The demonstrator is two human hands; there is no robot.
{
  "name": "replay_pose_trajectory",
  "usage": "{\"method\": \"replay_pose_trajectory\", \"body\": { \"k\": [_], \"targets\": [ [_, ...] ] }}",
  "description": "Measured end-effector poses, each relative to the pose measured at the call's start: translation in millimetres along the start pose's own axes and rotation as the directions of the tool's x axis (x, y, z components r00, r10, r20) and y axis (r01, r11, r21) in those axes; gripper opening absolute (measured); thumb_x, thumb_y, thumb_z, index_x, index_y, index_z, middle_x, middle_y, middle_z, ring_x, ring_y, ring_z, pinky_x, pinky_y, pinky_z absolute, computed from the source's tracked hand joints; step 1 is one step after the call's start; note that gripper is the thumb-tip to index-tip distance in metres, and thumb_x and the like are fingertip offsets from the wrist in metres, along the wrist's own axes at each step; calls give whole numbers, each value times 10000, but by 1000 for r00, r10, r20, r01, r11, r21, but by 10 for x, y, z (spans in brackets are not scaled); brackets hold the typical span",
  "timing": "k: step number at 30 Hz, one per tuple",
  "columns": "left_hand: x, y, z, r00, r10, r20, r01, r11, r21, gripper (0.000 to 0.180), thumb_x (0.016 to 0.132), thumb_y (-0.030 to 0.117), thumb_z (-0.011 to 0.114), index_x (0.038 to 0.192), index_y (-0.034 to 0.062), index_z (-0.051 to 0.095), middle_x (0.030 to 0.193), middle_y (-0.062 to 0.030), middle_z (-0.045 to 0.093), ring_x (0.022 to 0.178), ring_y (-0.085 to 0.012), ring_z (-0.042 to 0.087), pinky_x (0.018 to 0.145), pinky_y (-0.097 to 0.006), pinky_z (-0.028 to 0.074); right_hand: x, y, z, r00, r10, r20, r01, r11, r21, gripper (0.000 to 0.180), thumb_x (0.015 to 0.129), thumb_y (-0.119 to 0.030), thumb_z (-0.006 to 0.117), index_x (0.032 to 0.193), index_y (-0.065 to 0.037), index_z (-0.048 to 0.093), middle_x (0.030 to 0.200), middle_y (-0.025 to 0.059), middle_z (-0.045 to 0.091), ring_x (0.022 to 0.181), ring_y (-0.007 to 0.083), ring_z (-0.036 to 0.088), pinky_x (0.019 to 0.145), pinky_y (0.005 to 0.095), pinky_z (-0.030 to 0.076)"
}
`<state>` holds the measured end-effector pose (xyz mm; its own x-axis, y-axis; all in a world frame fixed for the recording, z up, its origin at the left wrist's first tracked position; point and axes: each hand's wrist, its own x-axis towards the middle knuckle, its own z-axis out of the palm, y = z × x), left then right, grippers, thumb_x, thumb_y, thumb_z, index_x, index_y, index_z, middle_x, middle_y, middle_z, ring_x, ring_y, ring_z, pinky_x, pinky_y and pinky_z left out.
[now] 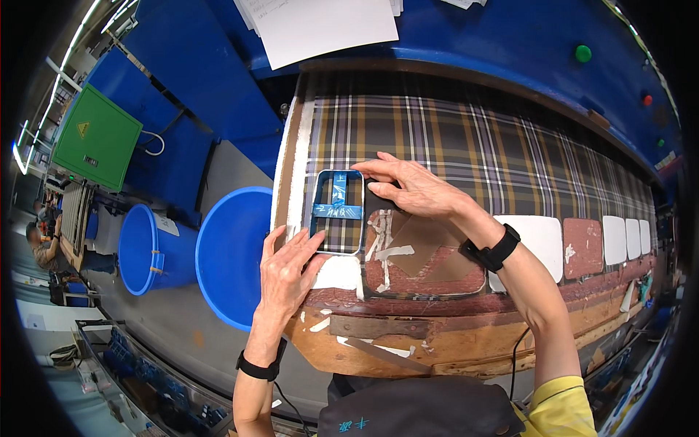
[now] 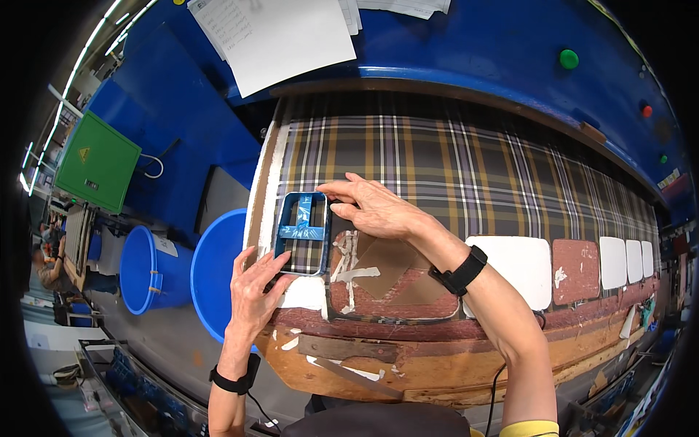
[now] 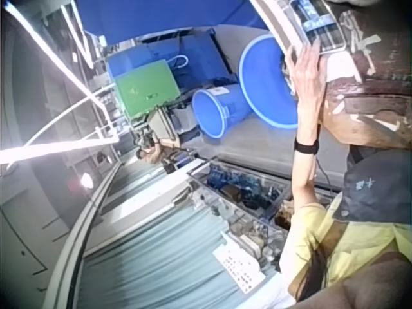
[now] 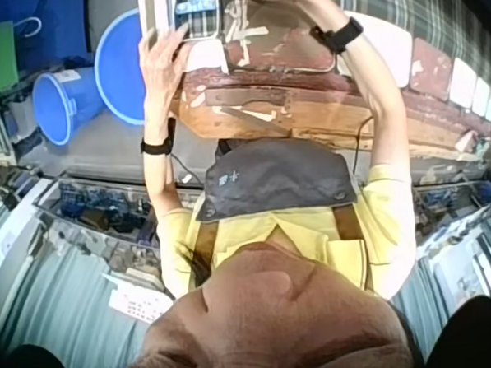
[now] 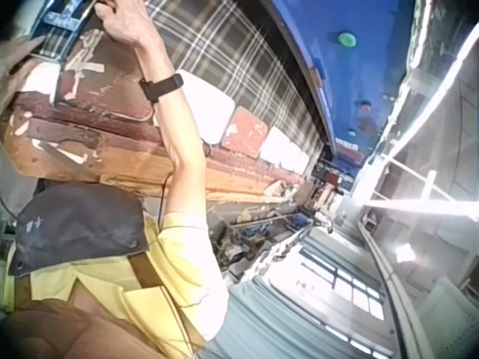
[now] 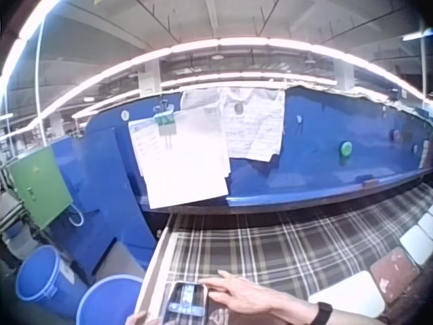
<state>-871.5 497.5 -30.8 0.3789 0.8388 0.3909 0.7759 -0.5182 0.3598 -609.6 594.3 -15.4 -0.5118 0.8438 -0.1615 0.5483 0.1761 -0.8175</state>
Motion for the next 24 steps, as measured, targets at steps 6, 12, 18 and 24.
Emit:
{"method": "replay_pose_trajectory", "body": {
  "k": [6,12,18,24],
  "targets": [
    [2,5,-15,1000,-15,14,15,1000,-19,350,763,164,766,1094,74,699,960,-143,718,1021,-253,671,1020,-456,372,4,2,21,999,-25,-24,26,1000,18,443,973,-290,428,1389,-140,461,1289,202,570,1442,362,155,1179,533,106],
    [23,50,-28,998,-55,4,55,998,-37,368,721,129,798,1076,82,712,961,-131,719,1015,-271,674,1010,-443,375,-1,-31,11,997,-70,-25,71,997,38,448,950,-213,450,1385,-108,461,1277,223,571,1423,386,210,1182,528,93],
    [9,35,-71,995,-94,14,95,988,-118,549,729,122,796,1247,87,616,1064,-148,696,1022,-260,668,995,-418,391,-148,-275,-21,1000,9,-1,-9,998,61,489,968,-214,466,1416,-42,377,1275,222,528,1293,400,424,1091,478,342],
    [-36,3,-29,977,-201,75,212,956,-202,804,785,117,754,1461,42,325,1146,-148,672,1102,-246,630,1003,-420,373,-698,-616,262,977,137,163,-135,991,-20,565,1005,-235,406,1404,130,241,1442,383,247,1412,465,112,1148,501,229]
  ]
}}
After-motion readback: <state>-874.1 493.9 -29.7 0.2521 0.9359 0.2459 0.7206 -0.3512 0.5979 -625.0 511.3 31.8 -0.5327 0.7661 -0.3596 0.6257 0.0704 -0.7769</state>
